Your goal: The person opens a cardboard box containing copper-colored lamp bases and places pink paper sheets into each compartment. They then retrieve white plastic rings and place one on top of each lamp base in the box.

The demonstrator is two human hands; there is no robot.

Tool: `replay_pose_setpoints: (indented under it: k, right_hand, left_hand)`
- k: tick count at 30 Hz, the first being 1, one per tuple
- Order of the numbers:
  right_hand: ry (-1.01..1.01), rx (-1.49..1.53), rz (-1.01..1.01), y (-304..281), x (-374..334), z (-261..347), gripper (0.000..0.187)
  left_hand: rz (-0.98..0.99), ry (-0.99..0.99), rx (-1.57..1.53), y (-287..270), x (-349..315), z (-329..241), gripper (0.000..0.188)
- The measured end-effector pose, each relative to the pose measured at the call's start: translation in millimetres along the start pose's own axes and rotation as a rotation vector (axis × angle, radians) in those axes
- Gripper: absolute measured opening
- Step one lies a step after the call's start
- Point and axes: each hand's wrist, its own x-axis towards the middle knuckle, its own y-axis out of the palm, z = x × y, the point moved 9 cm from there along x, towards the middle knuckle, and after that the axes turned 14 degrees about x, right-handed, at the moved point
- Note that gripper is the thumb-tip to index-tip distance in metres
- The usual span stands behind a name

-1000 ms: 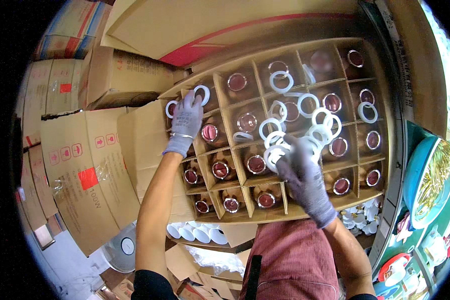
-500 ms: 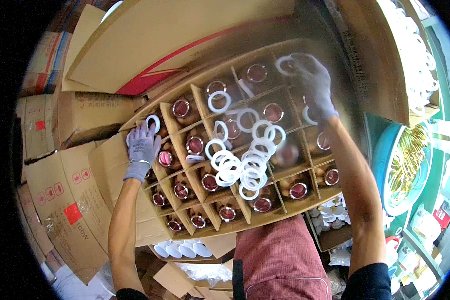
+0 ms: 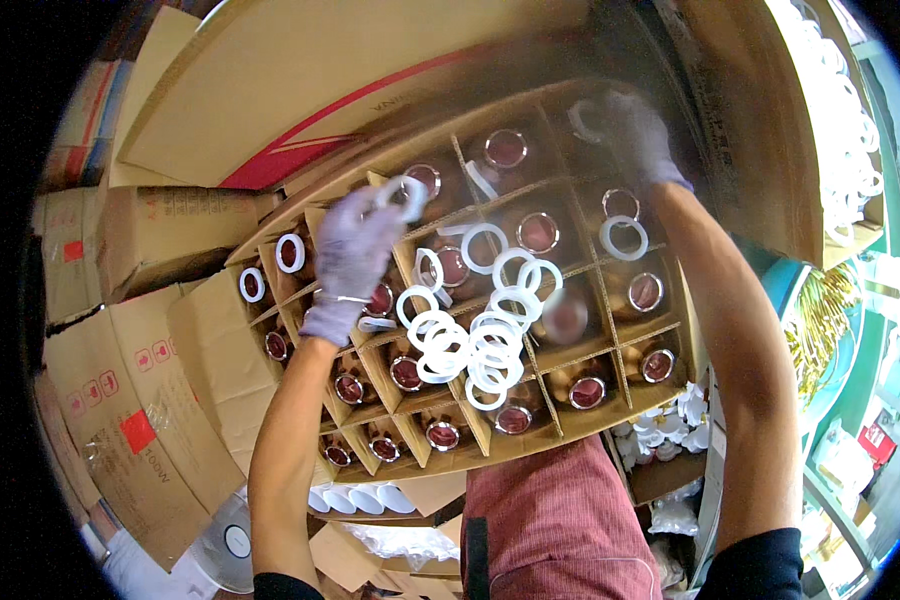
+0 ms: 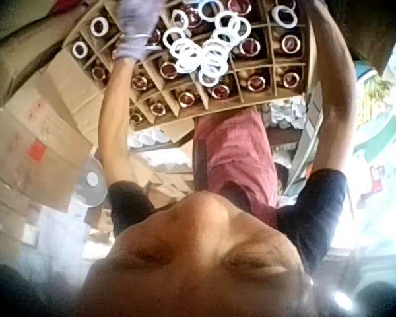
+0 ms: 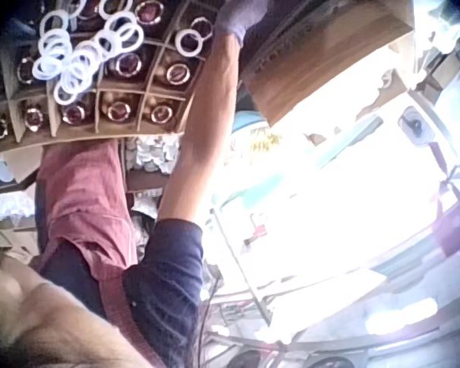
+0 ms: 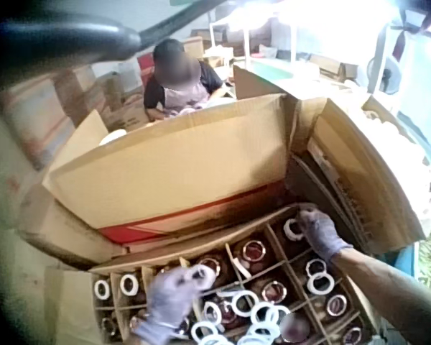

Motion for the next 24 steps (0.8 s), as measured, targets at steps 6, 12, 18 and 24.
replay_pose_setpoints:
  k: [6, 12, 18, 24]
  right_hand:
    - [-0.120, 0.056, -0.049, 0.4, 4.2, 15.6, 0.017]
    - [-0.080, 0.024, 0.041, -10.9, -5.3, 16.8, 0.025]
    - [-0.091, 0.134, 0.029, -3.9, -2.8, 11.8, 0.021]
    - [-0.182, 0.038, 0.024, 2.8, 6.8, 1.2, 0.018]
  left_hand:
    - [0.165, -0.164, 0.456, 12.3, -37.4, 84.0, 0.017]
    - [0.063, -0.154, 0.443, 22.8, -46.6, 70.4, 0.029]
    - [0.128, -0.172, 0.504, 24.4, -47.2, 66.5, 0.028]
    - [0.283, -0.262, 0.368, 35.2, -29.9, 91.6, 0.056]
